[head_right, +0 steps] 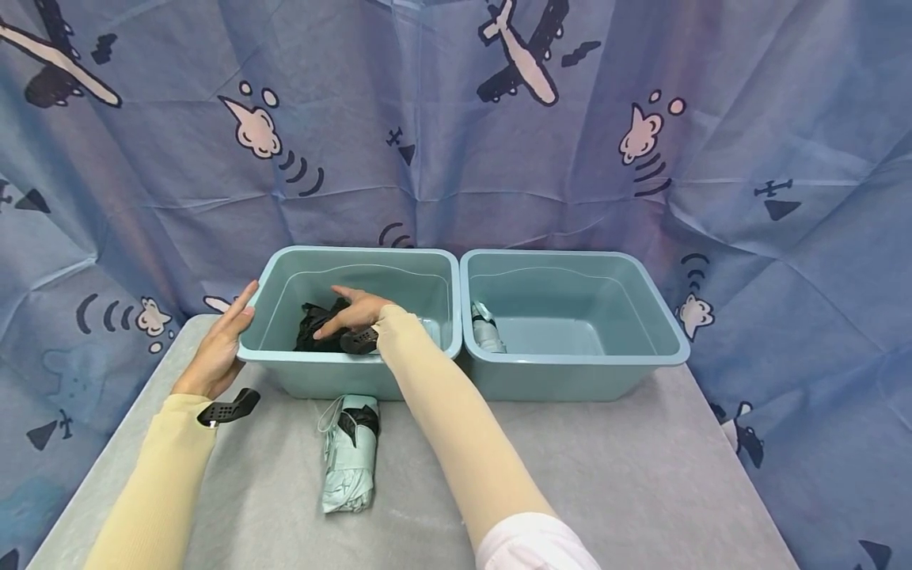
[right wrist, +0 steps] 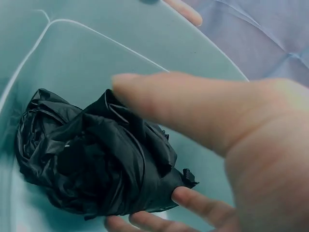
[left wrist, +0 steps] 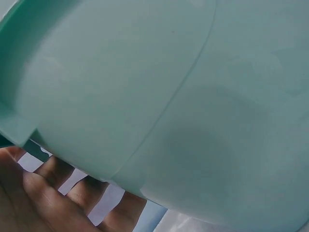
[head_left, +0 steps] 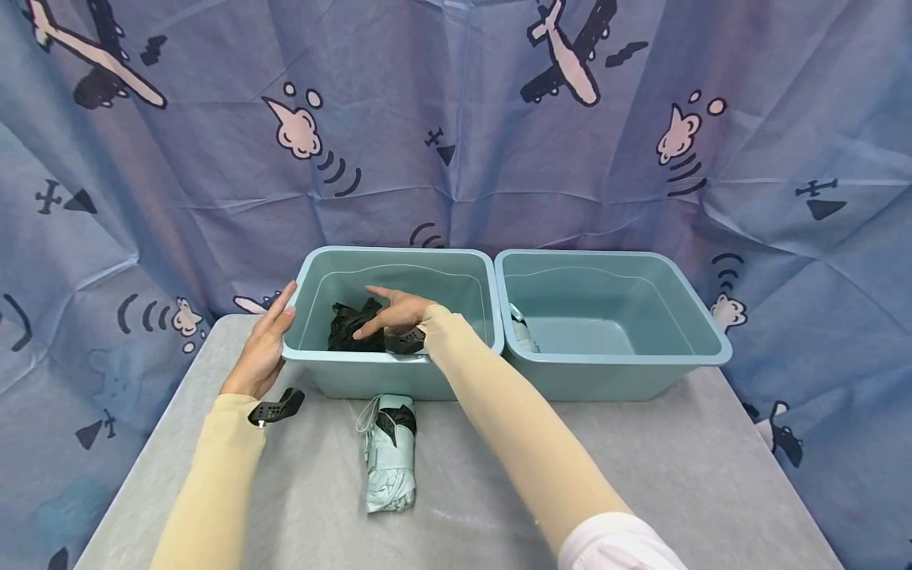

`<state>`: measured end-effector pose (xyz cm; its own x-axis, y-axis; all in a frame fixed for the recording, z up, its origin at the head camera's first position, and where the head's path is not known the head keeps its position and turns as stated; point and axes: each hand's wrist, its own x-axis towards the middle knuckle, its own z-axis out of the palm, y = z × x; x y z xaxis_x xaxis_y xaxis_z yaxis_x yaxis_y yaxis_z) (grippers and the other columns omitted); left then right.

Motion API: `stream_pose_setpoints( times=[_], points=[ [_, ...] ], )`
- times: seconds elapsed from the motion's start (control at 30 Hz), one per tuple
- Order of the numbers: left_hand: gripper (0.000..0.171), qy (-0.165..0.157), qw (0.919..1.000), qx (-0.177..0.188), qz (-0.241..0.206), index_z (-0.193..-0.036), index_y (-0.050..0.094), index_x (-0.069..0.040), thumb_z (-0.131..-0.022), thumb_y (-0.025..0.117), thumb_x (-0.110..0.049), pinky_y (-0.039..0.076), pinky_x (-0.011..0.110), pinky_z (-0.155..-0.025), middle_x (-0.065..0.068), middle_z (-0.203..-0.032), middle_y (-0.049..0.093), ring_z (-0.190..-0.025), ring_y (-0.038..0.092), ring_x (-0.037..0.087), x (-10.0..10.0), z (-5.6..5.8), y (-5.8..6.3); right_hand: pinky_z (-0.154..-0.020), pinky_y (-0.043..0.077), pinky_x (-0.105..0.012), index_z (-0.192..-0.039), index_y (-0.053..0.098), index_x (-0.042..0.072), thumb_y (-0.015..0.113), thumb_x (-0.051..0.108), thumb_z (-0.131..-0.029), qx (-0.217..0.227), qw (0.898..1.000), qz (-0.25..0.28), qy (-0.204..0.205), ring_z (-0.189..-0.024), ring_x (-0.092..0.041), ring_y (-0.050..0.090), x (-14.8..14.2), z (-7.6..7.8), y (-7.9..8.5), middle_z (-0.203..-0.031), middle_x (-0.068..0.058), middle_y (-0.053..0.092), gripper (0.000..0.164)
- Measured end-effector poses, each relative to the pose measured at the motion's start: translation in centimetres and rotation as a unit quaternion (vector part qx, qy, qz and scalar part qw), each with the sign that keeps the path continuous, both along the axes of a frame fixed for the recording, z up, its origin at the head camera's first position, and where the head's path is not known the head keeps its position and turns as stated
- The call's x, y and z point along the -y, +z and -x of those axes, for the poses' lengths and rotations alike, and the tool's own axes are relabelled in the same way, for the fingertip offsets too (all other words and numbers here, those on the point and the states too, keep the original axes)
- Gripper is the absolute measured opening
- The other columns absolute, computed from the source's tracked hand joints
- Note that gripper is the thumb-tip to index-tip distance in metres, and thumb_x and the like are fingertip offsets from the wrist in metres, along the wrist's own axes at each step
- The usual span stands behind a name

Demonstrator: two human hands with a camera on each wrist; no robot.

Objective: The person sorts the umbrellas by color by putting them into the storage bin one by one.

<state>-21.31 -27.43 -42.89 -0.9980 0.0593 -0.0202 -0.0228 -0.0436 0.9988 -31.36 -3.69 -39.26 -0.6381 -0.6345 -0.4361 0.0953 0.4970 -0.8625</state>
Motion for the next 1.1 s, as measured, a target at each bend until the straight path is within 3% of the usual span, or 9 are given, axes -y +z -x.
stream_pose_setpoints(
  times=[0.17,0.27,0.3,0.37,0.5,0.67,0.8,0.93,1.1],
  points=[
    [0.059,0.001,1.0,-0.002,0.003,-0.165,0.009,-0.031,-0.112,0.035,-0.037,0.03,0.051,-0.116,0.008,-0.17,0.011,-0.15,0.02,0.035,-0.1,0.0,0.0,-0.055,0.039,-0.023,-0.165,0.013,0.026,0.08,0.023,-0.09,-0.033,0.999,-0.022,0.007,-0.055,-0.008,0.037,-0.2,-0.2,0.2,-0.166,-0.02,0.019,0.101],
    [0.059,0.002,1.0,-0.003,0.007,-0.165,0.009,-0.031,-0.112,0.034,-0.037,0.027,0.054,-0.117,0.008,-0.17,0.009,-0.151,0.019,0.034,0.0,0.1,0.0,-0.078,0.048,-0.027,-0.165,0.014,0.025,0.08,0.029,-0.089,-0.06,0.997,-0.04,0.019,-0.094,-0.012,0.057,-0.3,-0.2,0.2,-0.168,-0.014,0.012,0.1],
    [0.059,0.003,1.0,-0.004,0.006,-0.165,0.009,-0.031,-0.112,0.034,-0.036,0.025,0.056,-0.117,0.008,-0.17,0.009,-0.151,0.019,0.034,0.0,0.1,0.0,-0.087,0.049,-0.03,-0.165,0.014,0.026,0.079,0.03,-0.089,-0.064,0.997,-0.042,0.023,-0.111,-0.016,0.056,-0.3,-0.2,0.2,-0.169,-0.013,0.011,0.1],
    [0.058,0.004,1.0,-0.004,0.006,-0.165,0.009,-0.031,-0.113,0.033,-0.035,0.023,0.057,-0.117,0.007,-0.17,0.009,-0.151,0.018,0.033,0.0,0.1,0.0,-0.104,0.044,-0.037,-0.165,0.015,0.027,0.079,0.031,-0.089,-0.071,0.996,-0.045,0.03,-0.14,-0.022,0.04,-0.4,-0.2,0.2,-0.169,-0.01,0.009,0.099],
    [0.057,0.004,1.0,-0.004,0.006,-0.165,0.008,-0.031,-0.113,0.031,-0.033,0.022,0.058,-0.118,0.007,-0.17,0.007,-0.152,0.018,0.034,0.0,0.2,0.0,-0.111,0.04,-0.044,-0.165,0.014,0.026,0.078,0.028,-0.091,-0.061,0.997,-0.034,0.025,-0.146,-0.031,0.035,-0.4,-0.1,0.2,-0.169,-0.01,0.009,0.098],
    [0.057,0.002,1.0,-0.001,0.009,-0.165,0.007,-0.03,-0.113,0.032,-0.034,0.023,0.057,-0.117,0.006,-0.17,0.007,-0.151,0.018,0.034,0.0,0.2,-0.1,-0.104,0.046,-0.041,-0.165,0.011,0.025,0.076,0.024,-0.092,-0.017,1.0,-0.012,-0.007,-0.139,-0.038,0.045,-0.5,-0.1,0.2,-0.168,-0.015,0.015,0.098],
    [0.058,0.005,0.9999,-0.001,0.012,-0.165,0.008,-0.029,-0.113,0.033,-0.034,0.023,0.058,-0.117,0.007,-0.17,0.007,-0.151,0.019,0.035,-0.1,0.0,0.1,-0.081,0.051,-0.034,-0.165,0.01,0.028,0.076,0.026,-0.092,0.002,1.0,-0.004,-0.025,-0.139,-0.044,0.043,-0.6,-0.2,0.4,-0.166,-0.018,0.019,0.099],
    [0.058,0.008,0.9999,0.001,0.011,-0.165,0.008,-0.029,-0.113,0.033,-0.034,0.023,0.058,-0.117,0.006,-0.17,0.007,-0.151,0.019,0.035,-0.2,0.0,0.2,-0.054,0.039,-0.025,-0.165,0.01,0.031,0.078,0.028,-0.091,0.009,0.999,0.001,-0.033,-0.141,-0.044,0.04,-0.9,-0.3,0.7,-0.166,-0.018,0.022,0.1],
    [0.059,0.006,0.9999,0.004,0.008,-0.165,0.007,-0.03,-0.113,0.033,-0.035,0.023,0.058,-0.117,0.007,-0.17,0.006,-0.151,0.018,0.035,-0.2,0.0,0.1,-0.04,0.026,-0.023,-0.164,0.013,0.038,0.081,0.031,-0.089,0.009,0.999,-0.008,-0.041,-0.14,-0.036,0.045,-1.8,-0.5,0.9,-0.163,-0.019,0.029,0.101]
  ],
)
